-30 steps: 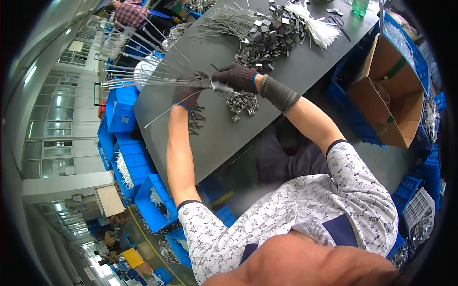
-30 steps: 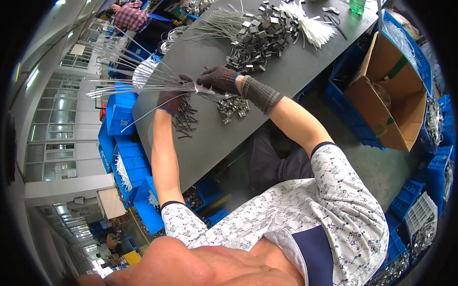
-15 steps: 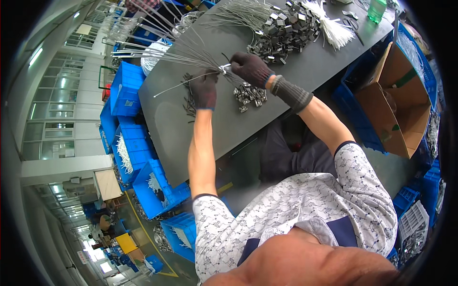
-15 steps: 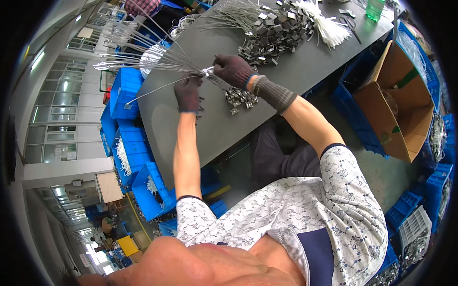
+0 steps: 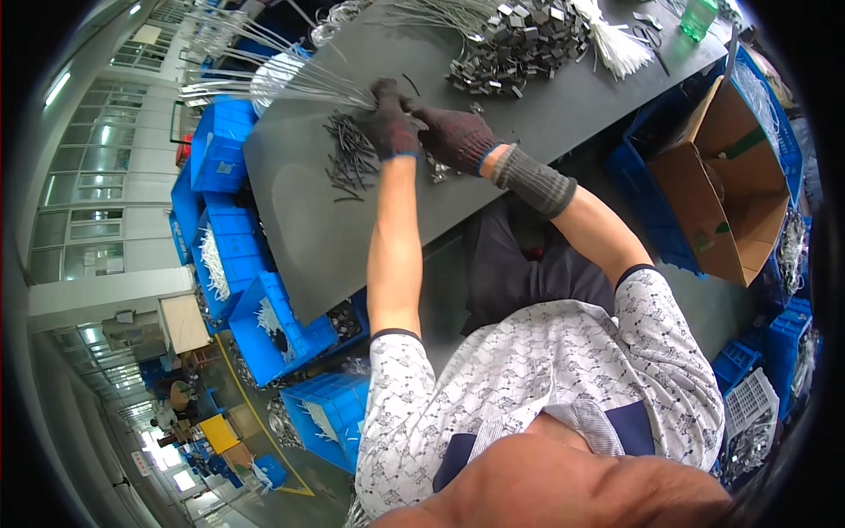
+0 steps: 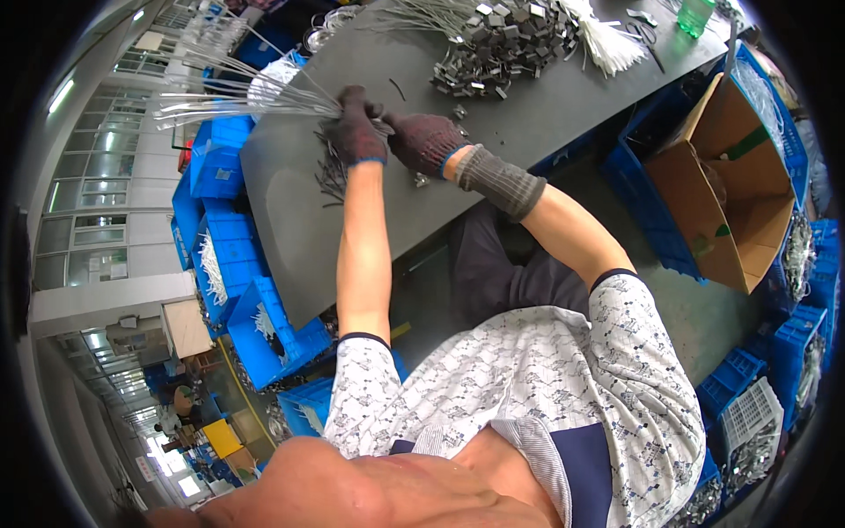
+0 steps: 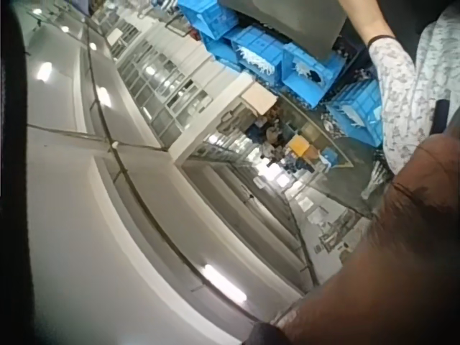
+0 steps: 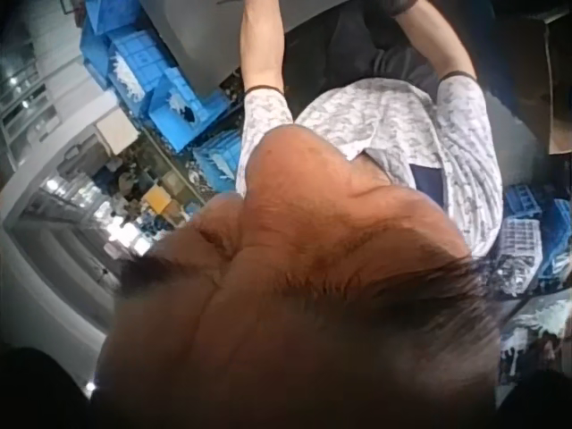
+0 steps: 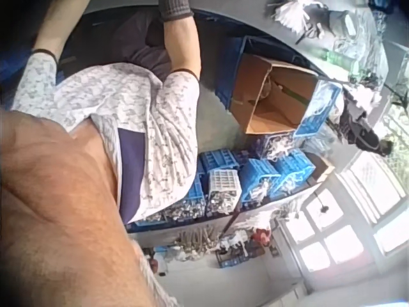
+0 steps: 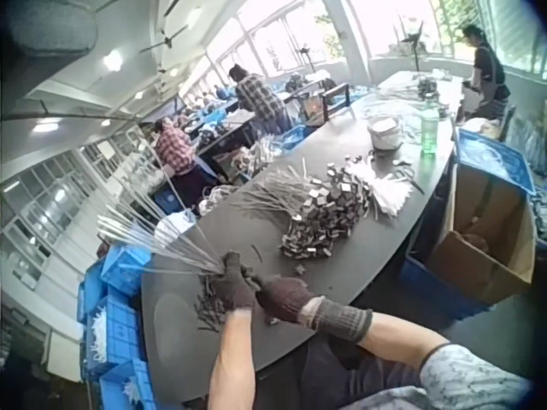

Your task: Assembling and sorting electronic wire bundles at a manufacturing workstation.

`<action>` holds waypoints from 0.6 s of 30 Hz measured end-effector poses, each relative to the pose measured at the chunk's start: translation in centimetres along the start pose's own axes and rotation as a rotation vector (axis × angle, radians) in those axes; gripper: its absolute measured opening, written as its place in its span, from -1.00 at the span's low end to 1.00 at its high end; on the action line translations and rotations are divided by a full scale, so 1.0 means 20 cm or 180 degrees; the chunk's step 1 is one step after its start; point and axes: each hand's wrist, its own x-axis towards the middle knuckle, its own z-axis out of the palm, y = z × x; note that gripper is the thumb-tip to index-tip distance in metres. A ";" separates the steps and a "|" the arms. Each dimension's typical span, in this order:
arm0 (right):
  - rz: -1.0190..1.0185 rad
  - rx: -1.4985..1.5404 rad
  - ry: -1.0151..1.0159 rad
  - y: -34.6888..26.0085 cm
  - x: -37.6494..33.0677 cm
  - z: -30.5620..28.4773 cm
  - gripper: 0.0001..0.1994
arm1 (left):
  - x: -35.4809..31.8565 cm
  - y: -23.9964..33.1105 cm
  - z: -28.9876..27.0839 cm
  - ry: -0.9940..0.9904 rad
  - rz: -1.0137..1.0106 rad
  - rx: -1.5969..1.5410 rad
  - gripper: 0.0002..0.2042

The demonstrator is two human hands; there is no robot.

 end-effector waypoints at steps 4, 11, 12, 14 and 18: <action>-0.1021 0.0167 -0.0346 -0.27 -0.25 -0.30 -0.62 | 0.26 0.02 -0.28 0.0591 0.0524 0.0299 -0.71; -0.2129 0.1256 -0.0817 -0.57 -0.68 -0.79 -0.60 | 0.17 0.66 -0.44 -0.0848 0.0042 -0.0885 -0.70; -0.2159 0.1457 -0.0912 -0.60 -0.82 -0.82 -0.61 | 0.16 0.76 -0.55 -0.1111 0.0122 -0.0909 -0.69; -0.2321 0.1832 -0.1048 -0.67 -1.06 -0.92 -0.63 | 0.14 0.91 -0.71 -0.1811 0.0228 -0.1076 -0.64; -0.2649 0.2372 -0.1167 -0.73 -1.03 -0.86 -0.67 | -0.05 1.19 -1.03 -0.2158 0.0139 -0.1147 -0.66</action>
